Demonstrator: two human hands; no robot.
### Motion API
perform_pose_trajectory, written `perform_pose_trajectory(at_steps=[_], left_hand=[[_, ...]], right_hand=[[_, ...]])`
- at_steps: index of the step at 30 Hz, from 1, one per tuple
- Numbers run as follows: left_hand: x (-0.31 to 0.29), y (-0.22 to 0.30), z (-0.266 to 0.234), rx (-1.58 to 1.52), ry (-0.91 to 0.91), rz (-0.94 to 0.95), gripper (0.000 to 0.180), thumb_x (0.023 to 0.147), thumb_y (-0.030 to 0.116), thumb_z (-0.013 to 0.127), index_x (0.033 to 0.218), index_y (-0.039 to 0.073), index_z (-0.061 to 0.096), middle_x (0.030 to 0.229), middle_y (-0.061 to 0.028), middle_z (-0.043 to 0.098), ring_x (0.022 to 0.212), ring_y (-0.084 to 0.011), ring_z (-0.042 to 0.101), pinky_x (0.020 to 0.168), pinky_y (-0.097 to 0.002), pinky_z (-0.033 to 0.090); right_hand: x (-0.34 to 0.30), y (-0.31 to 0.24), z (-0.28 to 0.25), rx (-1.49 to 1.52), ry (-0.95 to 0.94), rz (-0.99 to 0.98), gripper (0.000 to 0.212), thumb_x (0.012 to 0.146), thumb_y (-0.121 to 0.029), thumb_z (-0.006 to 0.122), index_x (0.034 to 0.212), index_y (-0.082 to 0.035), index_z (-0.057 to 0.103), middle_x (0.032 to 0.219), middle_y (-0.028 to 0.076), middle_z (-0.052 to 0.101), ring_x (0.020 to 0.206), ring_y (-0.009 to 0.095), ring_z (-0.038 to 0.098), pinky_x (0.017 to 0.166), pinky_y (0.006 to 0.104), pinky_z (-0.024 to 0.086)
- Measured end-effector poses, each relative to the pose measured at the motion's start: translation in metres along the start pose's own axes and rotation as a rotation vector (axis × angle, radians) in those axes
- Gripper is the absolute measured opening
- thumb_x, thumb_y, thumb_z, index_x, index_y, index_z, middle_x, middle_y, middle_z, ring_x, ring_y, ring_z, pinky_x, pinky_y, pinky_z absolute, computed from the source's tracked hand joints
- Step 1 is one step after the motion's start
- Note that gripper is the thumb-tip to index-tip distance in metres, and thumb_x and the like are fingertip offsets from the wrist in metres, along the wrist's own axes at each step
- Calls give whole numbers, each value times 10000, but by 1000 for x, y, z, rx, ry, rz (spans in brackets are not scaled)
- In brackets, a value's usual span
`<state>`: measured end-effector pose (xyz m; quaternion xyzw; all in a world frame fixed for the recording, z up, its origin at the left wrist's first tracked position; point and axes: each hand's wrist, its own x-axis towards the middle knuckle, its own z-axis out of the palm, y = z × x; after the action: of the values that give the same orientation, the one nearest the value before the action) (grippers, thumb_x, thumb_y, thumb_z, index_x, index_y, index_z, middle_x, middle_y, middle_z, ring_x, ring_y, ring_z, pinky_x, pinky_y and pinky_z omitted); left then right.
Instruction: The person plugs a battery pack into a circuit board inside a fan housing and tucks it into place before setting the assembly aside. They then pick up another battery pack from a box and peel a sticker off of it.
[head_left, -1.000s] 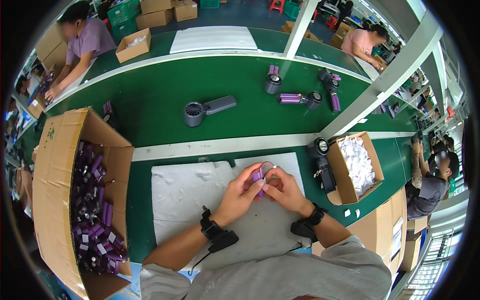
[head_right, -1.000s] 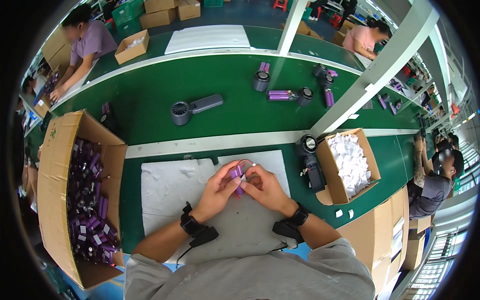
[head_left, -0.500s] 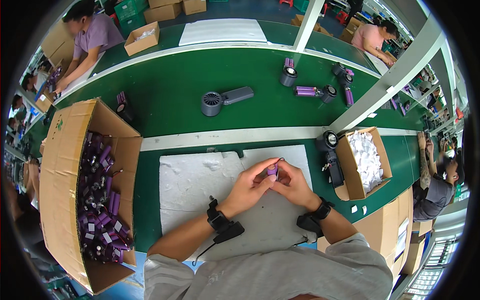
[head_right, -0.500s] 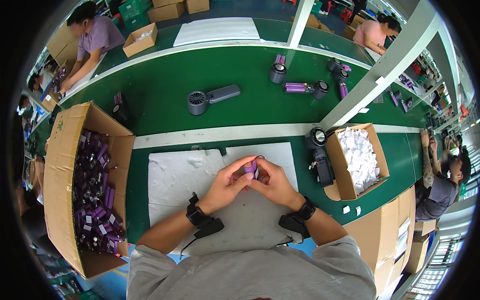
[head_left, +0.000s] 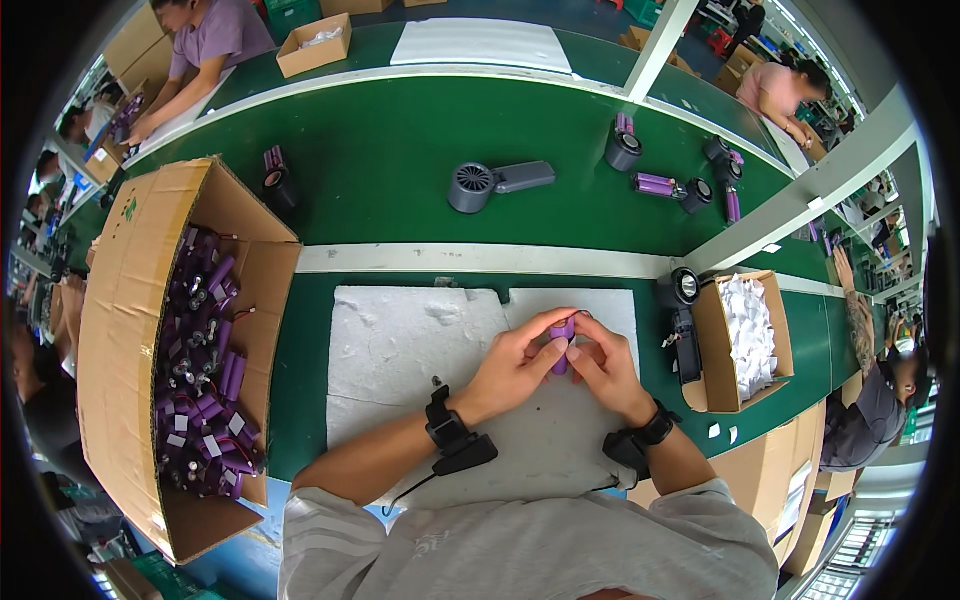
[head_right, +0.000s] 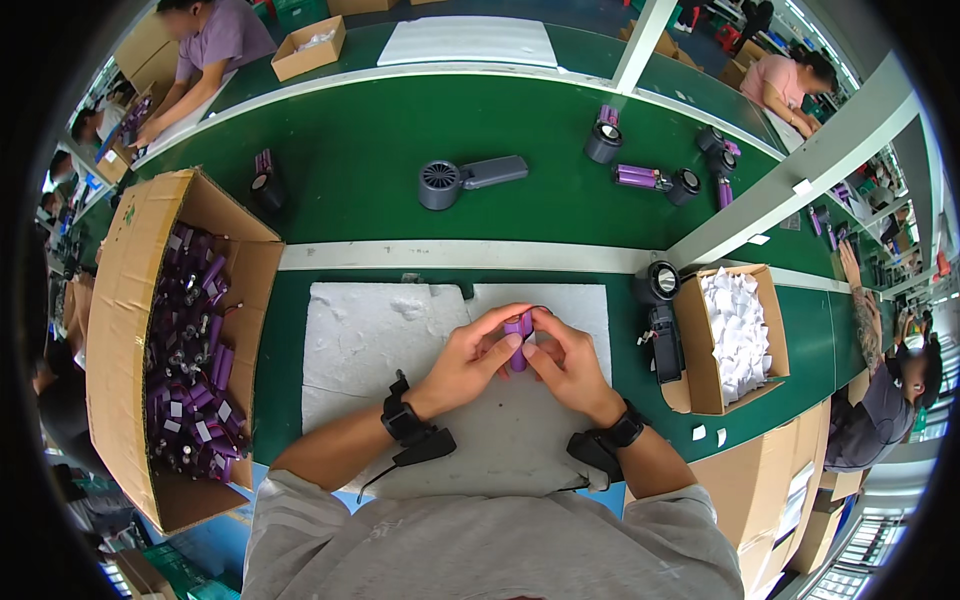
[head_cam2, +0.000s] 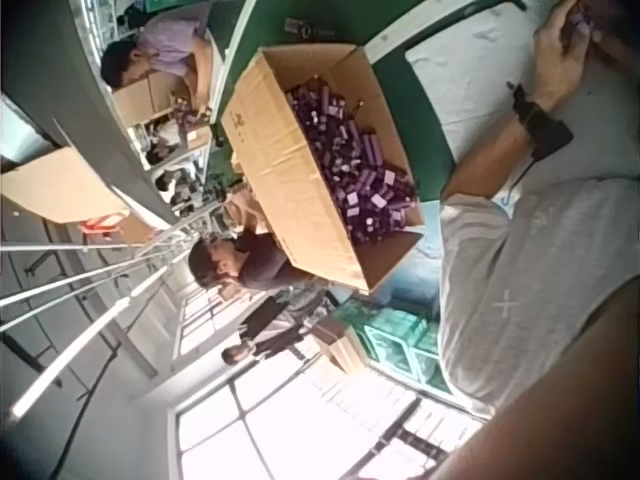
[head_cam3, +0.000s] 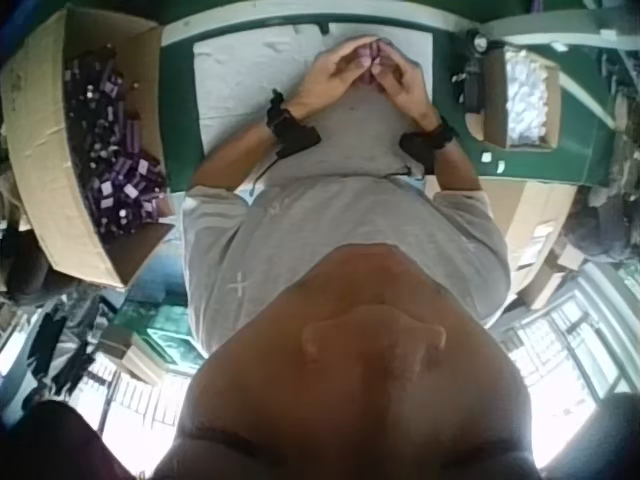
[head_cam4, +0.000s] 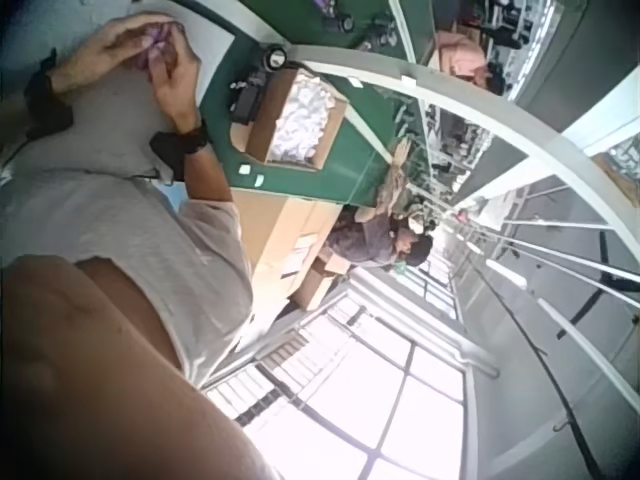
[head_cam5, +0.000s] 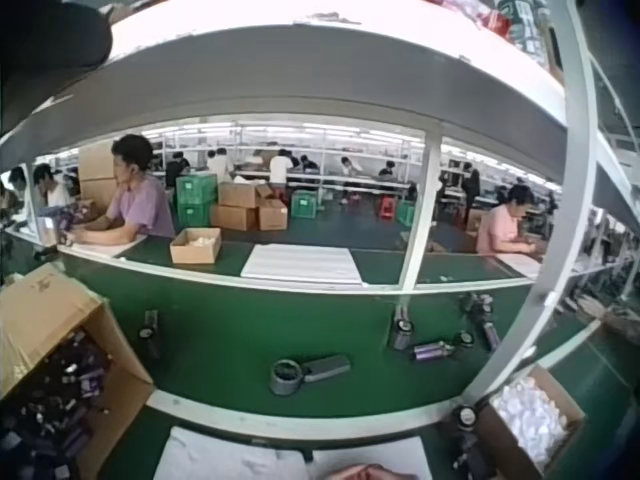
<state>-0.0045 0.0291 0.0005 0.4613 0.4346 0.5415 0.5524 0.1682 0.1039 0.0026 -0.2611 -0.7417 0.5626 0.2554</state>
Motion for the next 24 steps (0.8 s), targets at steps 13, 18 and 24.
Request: perform_pose_trajectory(at_steps=[13, 18, 24], left_hand=[[-1, -4, -4, 153, 42, 154, 376, 930, 88, 566, 1305, 83, 536, 956, -49, 680, 690, -72, 595, 600, -229, 490], [0, -4, -3, 337, 34, 272, 399, 903, 77, 595, 1299, 92, 547, 871, -75, 686, 663, -89, 598, 609, -233, 486], [-1, -1, -5, 353, 19, 199, 390, 910, 82, 588, 1298, 84, 548, 903, -77, 686, 677, -91, 597, 624, -238, 491]], right_hand=[[1, 7, 1, -18, 8, 20, 424, 800, 68, 570, 1216, 39, 488, 991, 114, 655, 704, 111, 640, 610, 235, 515], [6, -5, 5, 142, -19, 113, 367, 789, 81, 521, 1151, 30, 497, 942, 107, 648, 767, 129, 644, 652, 251, 525], [6, -3, 3, 171, -35, 148, 354, 819, 74, 481, 1170, 24, 480, 934, 100, 643, 768, 134, 640, 648, 261, 526]])
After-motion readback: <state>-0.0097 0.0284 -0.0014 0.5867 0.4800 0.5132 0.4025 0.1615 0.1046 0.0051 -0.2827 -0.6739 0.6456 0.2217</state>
